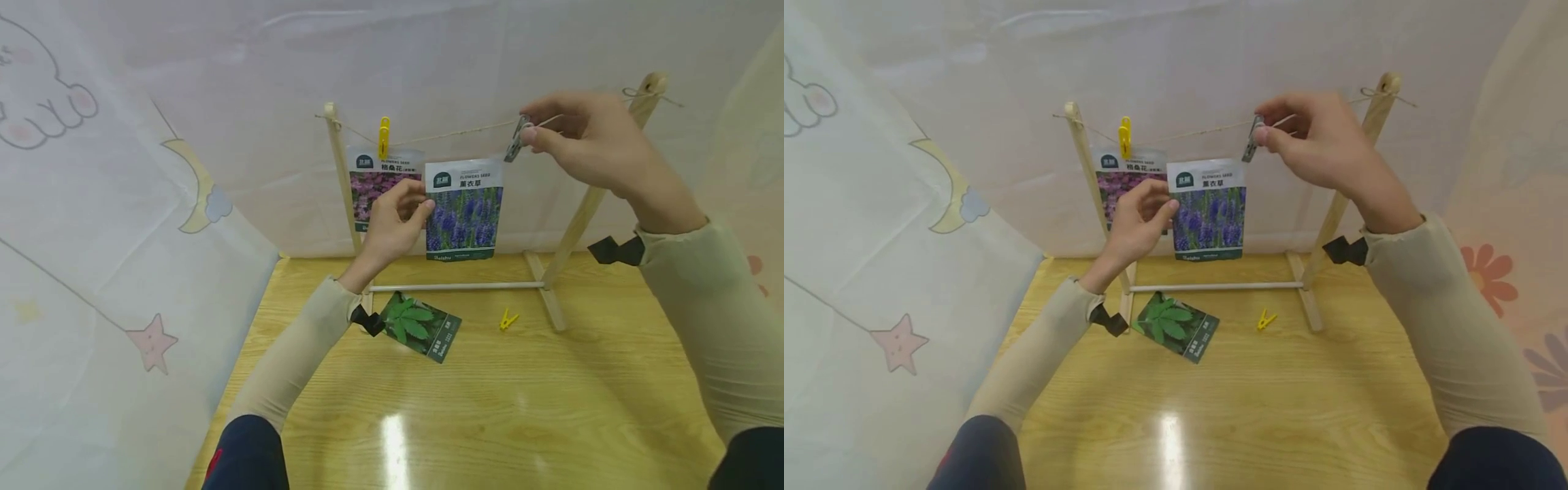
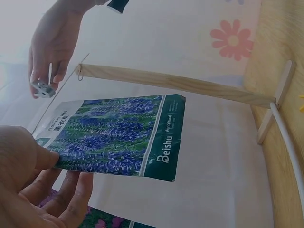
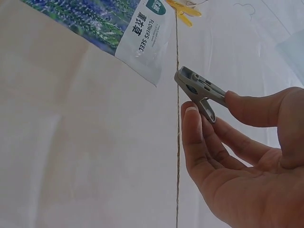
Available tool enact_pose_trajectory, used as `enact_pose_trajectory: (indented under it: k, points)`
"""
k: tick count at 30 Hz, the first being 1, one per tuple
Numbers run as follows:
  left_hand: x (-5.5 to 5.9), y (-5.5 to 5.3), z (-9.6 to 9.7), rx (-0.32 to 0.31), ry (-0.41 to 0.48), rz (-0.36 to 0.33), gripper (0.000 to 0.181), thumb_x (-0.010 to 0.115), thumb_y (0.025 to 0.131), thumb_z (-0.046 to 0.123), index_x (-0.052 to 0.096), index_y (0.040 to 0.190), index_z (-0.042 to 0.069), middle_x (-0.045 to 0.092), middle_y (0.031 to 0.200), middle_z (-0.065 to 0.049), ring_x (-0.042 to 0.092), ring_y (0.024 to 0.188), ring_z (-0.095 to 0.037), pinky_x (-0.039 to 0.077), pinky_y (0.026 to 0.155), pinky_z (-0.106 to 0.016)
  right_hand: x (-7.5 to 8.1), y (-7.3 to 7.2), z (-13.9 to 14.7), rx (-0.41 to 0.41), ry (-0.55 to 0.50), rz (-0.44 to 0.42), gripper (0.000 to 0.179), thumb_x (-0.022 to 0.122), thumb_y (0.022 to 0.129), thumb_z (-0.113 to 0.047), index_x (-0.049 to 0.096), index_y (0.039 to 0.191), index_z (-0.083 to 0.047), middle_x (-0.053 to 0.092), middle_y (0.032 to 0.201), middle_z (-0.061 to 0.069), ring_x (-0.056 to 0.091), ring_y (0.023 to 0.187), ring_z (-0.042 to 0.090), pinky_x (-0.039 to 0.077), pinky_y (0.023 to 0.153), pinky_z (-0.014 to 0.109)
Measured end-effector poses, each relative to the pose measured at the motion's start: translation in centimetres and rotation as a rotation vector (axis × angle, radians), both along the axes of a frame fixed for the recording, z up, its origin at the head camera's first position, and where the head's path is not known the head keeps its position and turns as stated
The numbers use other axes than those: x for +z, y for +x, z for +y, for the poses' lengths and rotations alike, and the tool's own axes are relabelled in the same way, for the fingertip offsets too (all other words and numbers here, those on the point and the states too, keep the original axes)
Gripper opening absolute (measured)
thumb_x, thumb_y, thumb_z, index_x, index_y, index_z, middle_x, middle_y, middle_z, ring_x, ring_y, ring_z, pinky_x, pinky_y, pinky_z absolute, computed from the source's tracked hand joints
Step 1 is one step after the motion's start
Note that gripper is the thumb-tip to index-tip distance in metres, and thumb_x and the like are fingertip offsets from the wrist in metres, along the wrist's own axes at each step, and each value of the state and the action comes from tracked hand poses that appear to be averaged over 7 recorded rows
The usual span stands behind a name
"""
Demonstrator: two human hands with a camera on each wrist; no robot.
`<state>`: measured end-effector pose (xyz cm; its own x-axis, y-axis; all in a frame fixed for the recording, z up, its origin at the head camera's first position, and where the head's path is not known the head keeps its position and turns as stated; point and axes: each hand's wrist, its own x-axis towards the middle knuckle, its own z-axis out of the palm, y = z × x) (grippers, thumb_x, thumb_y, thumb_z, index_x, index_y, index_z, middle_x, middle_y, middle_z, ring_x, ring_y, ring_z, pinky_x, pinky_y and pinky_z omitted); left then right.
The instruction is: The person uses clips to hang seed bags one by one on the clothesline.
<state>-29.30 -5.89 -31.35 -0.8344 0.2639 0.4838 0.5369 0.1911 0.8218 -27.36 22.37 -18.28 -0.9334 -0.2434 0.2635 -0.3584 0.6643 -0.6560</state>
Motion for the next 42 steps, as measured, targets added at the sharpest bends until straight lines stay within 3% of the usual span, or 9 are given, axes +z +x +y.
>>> enact_pose_trajectory:
  k: [7, 17, 31, 42]
  points:
    - [0.4, -0.2, 0.2, 0.018, -0.022, 0.036, 0.023, 0.063, 0.099, 0.010, 0.062, 0.121, 0.001, 0.073, 0.106, -0.013, 0.072, 0.085, -0.018, 0.060, 0.071, -0.026, 0.7, -0.7, -0.7, -0.009, 0.018, 0.001, 0.043, 0.060, 0.101, -0.035, 0.059, 0.140, -0.019, 0.065, 0.125, 0.011, 0.063, 0.095, -0.002, 0.047, 0.080, 0.020]
    - [0.6, -0.5, 0.2, 0.013, -0.007, 0.023, 0.022, 0.064, 0.099, 0.009, 0.062, 0.119, 0.001, 0.072, 0.105, -0.014, 0.072, 0.085, -0.020, 0.061, 0.070, -0.028, 0.9, -1.8, -1.4, 0.017, 0.027, 0.045, 0.042, 0.059, 0.102, -0.032, 0.059, 0.140, -0.013, 0.066, 0.125, 0.016, 0.063, 0.091, -0.003, 0.048, 0.076, 0.015]
    - [0.9, -0.7, 0.7, 0.051, -0.005, 0.010, 0.024, 0.064, 0.099, 0.010, 0.063, 0.121, 0.002, 0.074, 0.104, -0.013, 0.072, 0.080, -0.020, 0.060, 0.068, -0.028, 1.6, -2.5, -2.2, 0.033, 0.030, 0.087, 0.039, 0.053, 0.105, -0.029, 0.059, 0.139, -0.011, 0.068, 0.120, 0.016, 0.062, 0.093, 0.007, 0.042, 0.070, 0.023]
    - [1.4, -0.6, 0.9, 0.079, -0.014, -0.002, 0.026, 0.064, 0.099, 0.012, 0.063, 0.123, 0.002, 0.073, 0.108, -0.012, 0.072, 0.086, -0.018, 0.060, 0.070, -0.026, 2.5, -3.2, -2.8, 0.035, 0.084, 0.125, 0.038, 0.054, 0.104, -0.027, 0.061, 0.138, -0.010, 0.067, 0.123, 0.015, 0.062, 0.088, 0.000, 0.045, 0.076, 0.020]
